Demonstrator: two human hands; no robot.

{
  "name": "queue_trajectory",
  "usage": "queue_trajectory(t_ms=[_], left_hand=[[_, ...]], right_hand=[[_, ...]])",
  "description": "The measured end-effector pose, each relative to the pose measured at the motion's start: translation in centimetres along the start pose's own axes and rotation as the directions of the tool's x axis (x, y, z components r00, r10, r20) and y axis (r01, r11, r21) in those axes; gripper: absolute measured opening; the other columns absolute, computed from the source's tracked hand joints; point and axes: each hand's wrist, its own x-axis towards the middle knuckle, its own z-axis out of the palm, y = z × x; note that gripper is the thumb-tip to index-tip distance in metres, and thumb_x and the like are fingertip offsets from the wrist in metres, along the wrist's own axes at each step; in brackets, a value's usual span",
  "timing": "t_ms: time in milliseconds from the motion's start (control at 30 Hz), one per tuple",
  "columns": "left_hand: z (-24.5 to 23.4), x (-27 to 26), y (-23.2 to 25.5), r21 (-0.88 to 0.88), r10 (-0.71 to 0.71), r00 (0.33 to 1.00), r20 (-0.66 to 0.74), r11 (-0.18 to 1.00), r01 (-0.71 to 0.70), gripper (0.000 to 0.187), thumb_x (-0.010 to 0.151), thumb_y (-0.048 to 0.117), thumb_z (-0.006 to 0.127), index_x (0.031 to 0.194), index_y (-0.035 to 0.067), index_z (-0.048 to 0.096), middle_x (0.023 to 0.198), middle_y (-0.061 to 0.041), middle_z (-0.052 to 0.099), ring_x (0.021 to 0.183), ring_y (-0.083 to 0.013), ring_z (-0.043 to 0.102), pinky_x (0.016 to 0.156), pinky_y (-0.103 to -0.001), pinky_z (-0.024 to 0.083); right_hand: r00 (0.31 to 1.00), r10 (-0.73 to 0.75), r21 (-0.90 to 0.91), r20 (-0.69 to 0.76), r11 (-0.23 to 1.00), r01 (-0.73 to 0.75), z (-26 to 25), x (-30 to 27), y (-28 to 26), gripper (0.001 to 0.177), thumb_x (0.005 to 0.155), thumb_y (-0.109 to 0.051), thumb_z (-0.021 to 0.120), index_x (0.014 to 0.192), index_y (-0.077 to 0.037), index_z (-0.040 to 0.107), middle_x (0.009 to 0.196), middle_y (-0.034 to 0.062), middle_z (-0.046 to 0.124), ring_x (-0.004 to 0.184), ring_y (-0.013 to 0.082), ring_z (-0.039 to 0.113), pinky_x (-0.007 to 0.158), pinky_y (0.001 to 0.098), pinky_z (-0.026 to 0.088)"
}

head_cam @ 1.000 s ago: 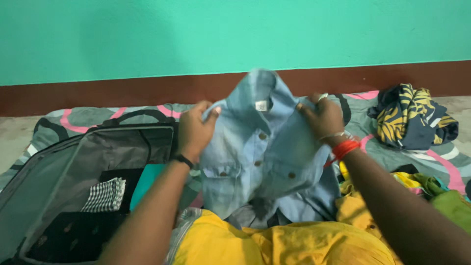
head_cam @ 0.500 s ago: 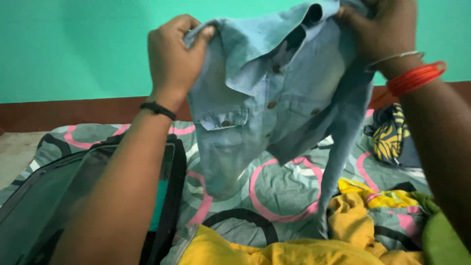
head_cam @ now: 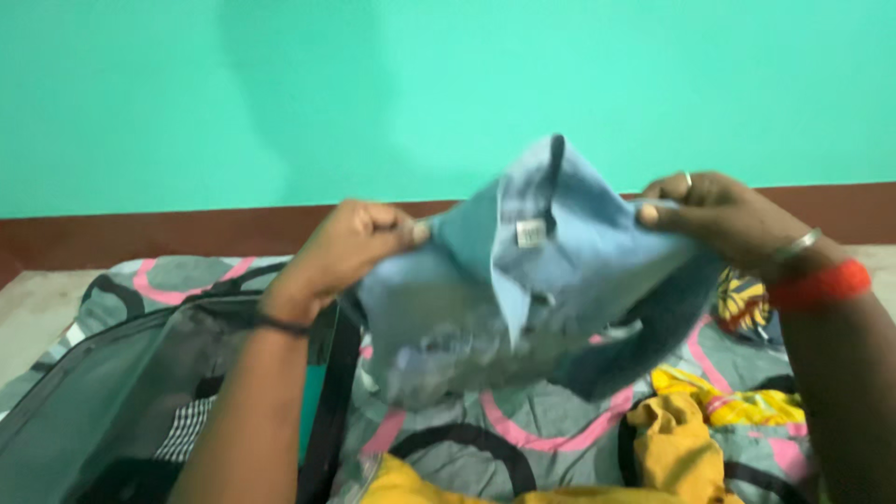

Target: The person folds a teal shirt and a blue denim-like garment by hand on a bed and places them into a black suitcase that already contains other folded items.

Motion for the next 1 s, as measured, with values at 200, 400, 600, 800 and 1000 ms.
queue_trajectory(t_ms=[200, 400, 600, 800, 1000], left_hand=[[0.7, 0.4, -4.6, -0.372, -0.178, 0.943, 0.28, 0.886, 0.277, 0.028, 0.099, 0.028, 0.072, 0.092, 0.001, 0.073, 0.081, 0.003, 0.065, 0.071, -0.0065, 0.054, 0.063, -0.026, 0.046], [7.9, 3.9, -10.5, -0.612, -0.564, 0.808, -0.171, 0.703, 0.361, 0.02, 0.098, 0.023, 0.064, 0.089, 0.005, 0.067, 0.079, -0.001, 0.065, 0.065, -0.0102, 0.062, 0.06, -0.031, 0.054], [13.0, 4.4, -5.3, -0.573, -0.521, 0.836, -0.174, 0.744, 0.344, 0.025, 0.101, 0.035, 0.052, 0.108, 0.011, 0.05, 0.082, -0.006, 0.06, 0.065, -0.0213, 0.063, 0.058, -0.041, 0.055], [14.1, 4.4, -2.1, -0.593, -0.428, 0.903, -0.022, 0.733, 0.333, 0.04, 0.103, 0.043, 0.042, 0.122, 0.008, 0.045, 0.102, -0.005, 0.061, 0.077, -0.0256, 0.073, 0.067, -0.04, 0.066], [12.6, 5.4, -2.6, -0.139, -0.057, 0.993, -0.103, 0.989, 0.042, 0.024, 0.103, 0.012, 0.057, 0.124, 0.003, 0.063, 0.112, -0.018, 0.077, 0.095, -0.0301, 0.08, 0.08, -0.042, 0.066]], right_hand=[[0.91, -0.25, 0.508, 0.331, 0.86, 0.052, -1.1, 2.8, 7.1, 0.027, 0.103, -0.021, 0.071, 0.112, 0.004, 0.068, 0.102, 0.0105, 0.07, 0.092, 0.0209, 0.065, 0.08, 0.0388, 0.053], [0.922, 0.374, 0.52, -0.101, 0.81, -0.271, 7.5, 7.0, 6.6, 0.031, 0.098, -0.028, 0.059, 0.119, -0.008, 0.07, 0.116, 0.0006, 0.073, 0.107, 0.0156, 0.065, 0.096, 0.0356, 0.052], [0.992, 0.026, 0.344, -0.125, 0.939, 0.018, 13.6, 4.9, 3.6, 0.039, 0.098, -0.029, 0.06, 0.124, -0.001, 0.063, 0.11, 0.0089, 0.069, 0.101, 0.0189, 0.064, 0.089, 0.0363, 0.052], [0.958, -0.261, 0.012, -0.117, 0.965, 0.264, 14.6, 3.1, 2.0, 0.045, 0.088, -0.018, 0.07, 0.125, 0.001, 0.054, 0.106, 0.0066, 0.067, 0.101, 0.0141, 0.064, 0.086, 0.0287, 0.052], [0.942, -0.335, 0.152, -0.034, 0.929, 0.336, 11.9, 3.4, 2.2, 0.037, 0.09, -0.005, 0.059, 0.125, 0.003, 0.063, 0.109, 0.0064, 0.068, 0.101, 0.0123, 0.062, 0.09, 0.0272, 0.051]])
